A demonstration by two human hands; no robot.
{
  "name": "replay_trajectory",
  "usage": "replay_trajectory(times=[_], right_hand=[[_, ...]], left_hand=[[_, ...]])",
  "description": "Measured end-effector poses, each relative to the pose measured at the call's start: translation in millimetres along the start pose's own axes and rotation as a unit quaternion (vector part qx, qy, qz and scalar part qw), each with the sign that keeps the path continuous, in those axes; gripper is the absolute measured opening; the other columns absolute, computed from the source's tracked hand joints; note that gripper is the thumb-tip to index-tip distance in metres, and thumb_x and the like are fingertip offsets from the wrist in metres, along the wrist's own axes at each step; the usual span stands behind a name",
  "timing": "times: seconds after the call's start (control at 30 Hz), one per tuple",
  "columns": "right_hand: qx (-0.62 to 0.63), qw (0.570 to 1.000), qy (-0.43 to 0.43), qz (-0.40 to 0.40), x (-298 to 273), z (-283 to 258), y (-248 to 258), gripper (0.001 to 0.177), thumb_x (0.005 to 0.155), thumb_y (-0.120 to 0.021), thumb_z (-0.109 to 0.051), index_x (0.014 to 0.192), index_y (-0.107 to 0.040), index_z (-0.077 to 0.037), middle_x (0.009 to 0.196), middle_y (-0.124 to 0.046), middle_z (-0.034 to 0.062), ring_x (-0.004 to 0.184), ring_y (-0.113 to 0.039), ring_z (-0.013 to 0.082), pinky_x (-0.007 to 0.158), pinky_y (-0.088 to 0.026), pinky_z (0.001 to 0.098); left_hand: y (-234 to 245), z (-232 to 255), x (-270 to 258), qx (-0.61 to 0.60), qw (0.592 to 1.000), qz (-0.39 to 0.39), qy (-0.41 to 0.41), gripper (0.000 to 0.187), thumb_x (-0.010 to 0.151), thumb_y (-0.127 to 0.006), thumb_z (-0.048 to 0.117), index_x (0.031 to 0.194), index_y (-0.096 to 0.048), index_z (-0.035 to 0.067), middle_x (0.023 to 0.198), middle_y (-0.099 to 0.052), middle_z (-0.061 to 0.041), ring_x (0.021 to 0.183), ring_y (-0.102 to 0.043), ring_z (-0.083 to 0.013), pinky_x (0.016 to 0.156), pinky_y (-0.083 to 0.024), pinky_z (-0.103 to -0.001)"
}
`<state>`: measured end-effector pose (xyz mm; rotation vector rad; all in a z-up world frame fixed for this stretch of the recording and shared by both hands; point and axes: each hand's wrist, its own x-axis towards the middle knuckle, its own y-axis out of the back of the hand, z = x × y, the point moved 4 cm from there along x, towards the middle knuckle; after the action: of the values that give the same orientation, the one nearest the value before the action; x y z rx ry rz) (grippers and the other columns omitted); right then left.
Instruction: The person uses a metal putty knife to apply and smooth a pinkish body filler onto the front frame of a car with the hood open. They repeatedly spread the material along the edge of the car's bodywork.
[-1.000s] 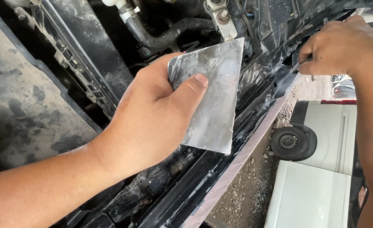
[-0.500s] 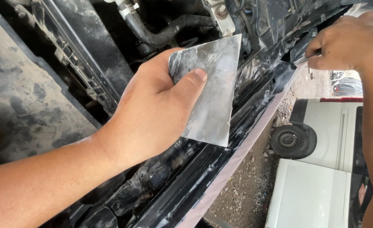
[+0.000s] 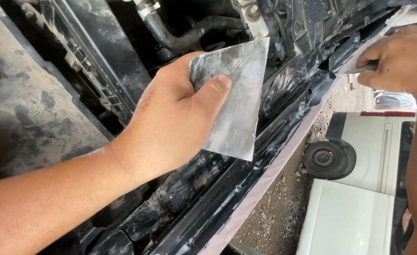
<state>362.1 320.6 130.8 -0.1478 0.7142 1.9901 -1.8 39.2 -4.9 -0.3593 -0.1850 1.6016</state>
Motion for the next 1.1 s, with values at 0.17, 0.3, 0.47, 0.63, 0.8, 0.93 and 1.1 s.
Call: replay_trajectory(times=[0.17, 0.3, 0.47, 0.63, 0.8, 0.93, 1.1], right_hand=[[0.043, 0.998, 0.038, 0.002, 0.7, 14.2, -23.6, 0.024, 0.074, -0.081, -0.040, 0.090, -0.084, -0.023, 0.077, -0.078, -0.0009, 0.067, -0.074, 0.0134, 0.080, -0.060, 0.0286], [0.130, 0.988, 0.037, 0.078, -0.4, 28.5, -38.1, 0.029, 0.079, -0.078, -0.037, 0.098, -0.081, -0.016, 0.088, -0.076, 0.0035, 0.072, -0.073, 0.0143, 0.084, -0.061, 0.0261], [0.087, 0.989, 0.044, 0.114, 6.7, -1.6, 7.6, 0.026, 0.072, -0.077, -0.031, 0.093, -0.082, -0.017, 0.082, -0.076, 0.0002, 0.083, -0.069, 0.0174, 0.095, -0.054, 0.0313], [0.094, 0.989, 0.028, 0.110, 5.1, 9.7, -32.1, 0.023, 0.076, -0.076, -0.031, 0.095, -0.081, -0.018, 0.088, -0.076, 0.0000, 0.088, -0.068, 0.0165, 0.099, -0.049, 0.0335], [0.095, 0.987, 0.019, 0.131, -14.0, 9.4, -40.8, 0.020, 0.085, -0.074, -0.032, 0.101, -0.081, -0.022, 0.098, -0.076, -0.0023, 0.095, -0.063, 0.0195, 0.099, -0.047, 0.0290], [0.058, 0.984, -0.009, 0.168, -28.3, -17.0, 4.4, 0.020, 0.087, -0.072, -0.034, 0.103, -0.079, -0.025, 0.107, -0.076, -0.0074, 0.107, -0.064, 0.0176, 0.099, -0.045, 0.0338], [0.039, 0.983, -0.044, 0.176, -48.6, -18.9, -2.9, 0.019, 0.090, -0.073, -0.036, 0.106, -0.078, -0.027, 0.117, -0.075, -0.0100, 0.113, -0.062, 0.0161, 0.105, -0.044, 0.0387]], left_hand=[[0.5, -0.5, 1.2, -0.016, 1.000, -0.009, 0.011, 0.025, 0.105, -0.052, 0.025, 0.115, -0.066, 0.007, 0.065, -0.063, -0.001, 0.053, -0.061, -0.0115, 0.048, -0.055, -0.033], [-0.4, 0.4, 2.1, 0.013, 1.000, -0.003, 0.008, 0.026, 0.103, -0.051, 0.026, 0.107, -0.066, 0.006, 0.063, -0.061, -0.002, 0.056, -0.061, -0.0112, 0.052, -0.056, -0.032], [-1.3, -1.5, 1.9, -0.005, 1.000, 0.002, -0.005, 0.024, 0.102, -0.052, 0.025, 0.107, -0.065, 0.006, 0.067, -0.064, 0.000, 0.061, -0.066, -0.0104, 0.057, -0.058, -0.032], [2.1, 0.4, 2.3, 0.008, 1.000, -0.004, 0.001, 0.025, 0.104, -0.051, 0.026, 0.109, -0.066, 0.006, 0.066, -0.064, -0.001, 0.061, -0.066, -0.0118, 0.057, -0.058, -0.033], [4.6, 2.9, 2.3, -0.005, 0.999, -0.002, -0.036, 0.026, 0.104, -0.050, 0.025, 0.112, -0.066, 0.006, 0.069, -0.066, 0.001, 0.064, -0.068, -0.0100, 0.061, -0.059, -0.031], [3.5, 5.1, 0.5, 0.016, 0.999, 0.000, -0.036, 0.026, 0.105, -0.050, 0.025, 0.115, -0.066, 0.007, 0.069, -0.066, 0.000, 0.065, -0.068, -0.0106, 0.062, -0.059, -0.032], [1.2, 6.7, -1.9, 0.003, 0.996, 0.005, -0.091, 0.026, 0.105, -0.051, 0.025, 0.116, -0.065, 0.006, 0.076, -0.068, 0.003, 0.073, -0.069, -0.0083, 0.068, -0.058, -0.031]])
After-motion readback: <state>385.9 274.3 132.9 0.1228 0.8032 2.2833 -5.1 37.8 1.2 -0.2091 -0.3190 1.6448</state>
